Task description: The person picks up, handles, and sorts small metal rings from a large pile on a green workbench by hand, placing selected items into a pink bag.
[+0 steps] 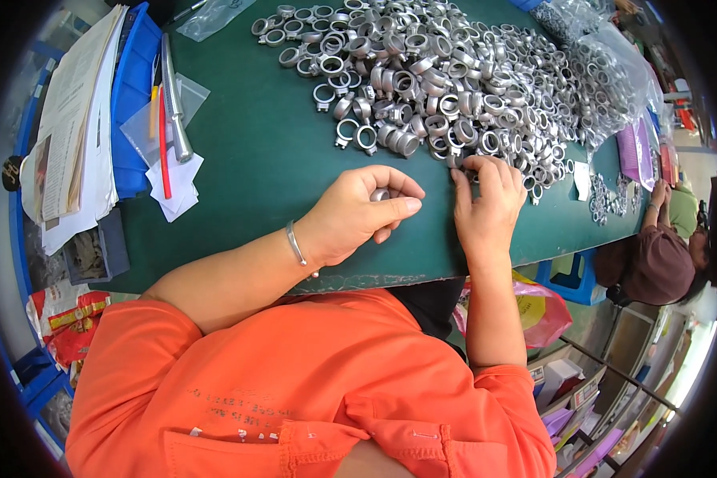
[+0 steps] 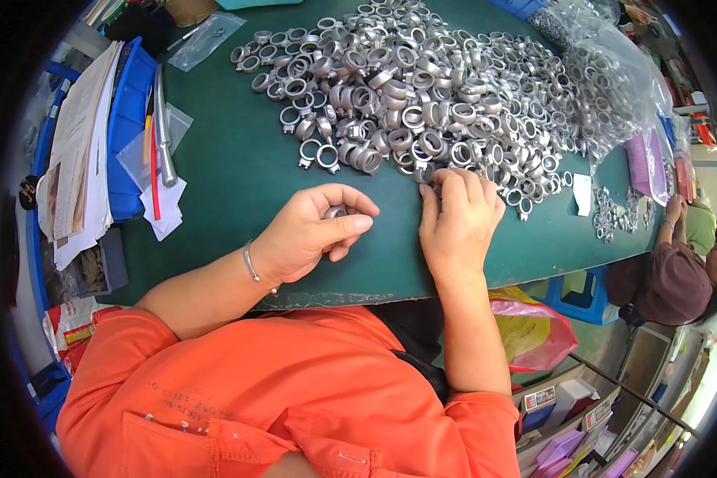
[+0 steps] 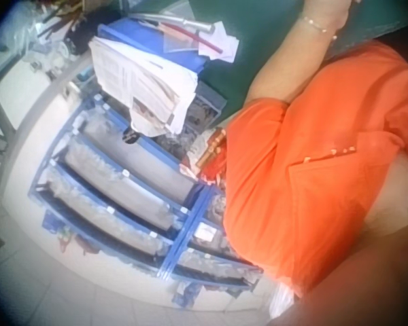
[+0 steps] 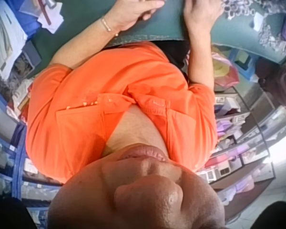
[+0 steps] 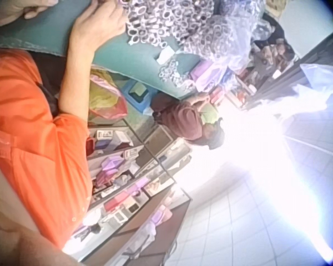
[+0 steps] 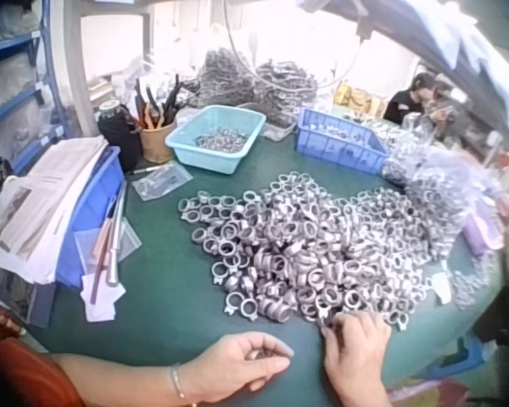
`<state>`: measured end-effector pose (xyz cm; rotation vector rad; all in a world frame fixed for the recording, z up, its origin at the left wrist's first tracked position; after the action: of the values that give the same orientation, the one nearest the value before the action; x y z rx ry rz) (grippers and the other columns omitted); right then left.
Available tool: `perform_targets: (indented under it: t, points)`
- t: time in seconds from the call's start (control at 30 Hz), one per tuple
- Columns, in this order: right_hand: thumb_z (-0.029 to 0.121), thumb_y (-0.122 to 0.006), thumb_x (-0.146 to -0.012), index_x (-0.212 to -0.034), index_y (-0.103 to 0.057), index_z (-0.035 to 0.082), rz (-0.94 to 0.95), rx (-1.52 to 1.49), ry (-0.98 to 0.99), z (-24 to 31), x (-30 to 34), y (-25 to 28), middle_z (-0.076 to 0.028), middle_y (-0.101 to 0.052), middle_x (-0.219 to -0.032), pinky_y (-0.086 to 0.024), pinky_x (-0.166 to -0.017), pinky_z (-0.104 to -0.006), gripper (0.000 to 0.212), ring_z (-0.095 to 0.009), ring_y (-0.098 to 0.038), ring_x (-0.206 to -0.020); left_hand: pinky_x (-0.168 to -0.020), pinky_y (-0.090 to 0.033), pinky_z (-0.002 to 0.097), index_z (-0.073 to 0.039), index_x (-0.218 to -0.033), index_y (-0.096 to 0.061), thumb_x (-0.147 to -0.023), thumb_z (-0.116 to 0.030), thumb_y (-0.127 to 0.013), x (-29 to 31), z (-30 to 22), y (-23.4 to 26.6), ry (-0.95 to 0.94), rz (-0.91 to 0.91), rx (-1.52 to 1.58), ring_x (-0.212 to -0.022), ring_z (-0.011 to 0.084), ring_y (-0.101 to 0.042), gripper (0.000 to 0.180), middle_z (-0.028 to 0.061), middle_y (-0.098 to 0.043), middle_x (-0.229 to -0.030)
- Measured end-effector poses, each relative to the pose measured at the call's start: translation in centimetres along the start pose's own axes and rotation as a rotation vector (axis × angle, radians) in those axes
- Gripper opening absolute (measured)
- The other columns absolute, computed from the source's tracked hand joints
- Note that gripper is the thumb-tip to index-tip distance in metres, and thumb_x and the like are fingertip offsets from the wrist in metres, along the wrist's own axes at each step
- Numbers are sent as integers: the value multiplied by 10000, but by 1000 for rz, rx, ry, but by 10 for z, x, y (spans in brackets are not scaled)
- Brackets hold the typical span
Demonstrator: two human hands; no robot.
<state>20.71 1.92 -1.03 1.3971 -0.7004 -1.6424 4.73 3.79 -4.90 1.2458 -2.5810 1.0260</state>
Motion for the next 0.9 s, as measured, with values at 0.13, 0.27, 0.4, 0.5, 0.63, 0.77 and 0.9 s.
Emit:
perform_targets:
  t: [0.13, 0.27, 0.4, 0.5, 0.63, 0.77, 0.9]
  points:
    - [4, -664, -707, -836, -571, 47, 87, -437, -228, -2, 10, 5, -60, -586, -873, -427, -705, -305, 165, -190, -564, -763, -470, -372, 182, 18, -956, -560, -832, -78, -599, 1, -2, -2, -19, -27, -17, -528, 57, -450, 162, 9, -519, -671]
    - [-110, -604, -752, -1016, -463, -2, 166, -1290, -375, 20, 28, 2, -103, -581, -926, -465, -778, -277, 318, -160, -574, -867, -469, -363, 178, 18, -935, -578, -817, -99, -630, 1, -1, -2, -26, -22, -26, -520, 60, -454, 174, 14, -535, -682]
    - [-129, -594, -734, -962, -500, -2, 31, -1201, -224, 26, 28, 8, -107, -594, -906, -468, -776, -290, 278, -198, -586, -862, -472, -364, 180, 12, -910, -595, -787, -103, -670, 3, -3, 0, -48, -11, -41, -533, 46, -457, 184, 4, -558, -710]
    - [-144, -586, -704, -882, -543, 5, -13, -908, 32, 34, 22, 17, -107, -609, -846, -476, -754, -315, 237, -246, -600, -832, -487, -374, 175, 4, -893, -607, -766, -103, -693, 4, -8, -2, -157, -28, -145, -562, 25, -465, 187, -13, -574, -719]
    - [-161, -553, -685, -835, -564, 9, -84, -731, 128, 38, 20, 25, -104, -617, -803, -482, -749, -334, 228, -267, -608, -814, -546, -405, 163, -7, -881, -622, -753, -109, -708, 6, -10, -6, -309, -22, -257, -622, 5, -481, 185, -28, -593, -729]
    - [-150, -546, -717, -918, -547, -9, -92, -742, 150, 40, 22, 27, -116, -609, -860, -472, -786, -330, 246, -249, -596, -851, -561, -366, 149, -23, -879, -620, -752, -53, -694, 7, -10, -5, -178, -33, -229, -631, 15, -452, 150, -26, -570, -788]
    - [10, -534, -849, -1066, -504, -48, 12, -1072, -351, 24, 30, 9, -108, -575, -960, -440, -809, -278, 226, -167, -547, -883, -563, -360, 165, -25, -845, -638, -748, -55, -694, 10, -18, -4, -481, -66, -438, -658, 26, -452, 116, -13, -556, -826]
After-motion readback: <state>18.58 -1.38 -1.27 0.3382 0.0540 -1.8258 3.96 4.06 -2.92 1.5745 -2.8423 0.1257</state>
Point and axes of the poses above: each hand's wrist, its own x-axis away from the middle knuckle, its own y-axis out of the back of the hand, z = x × y, the point moved 5 cm from there along -x, towards the middle knuckle
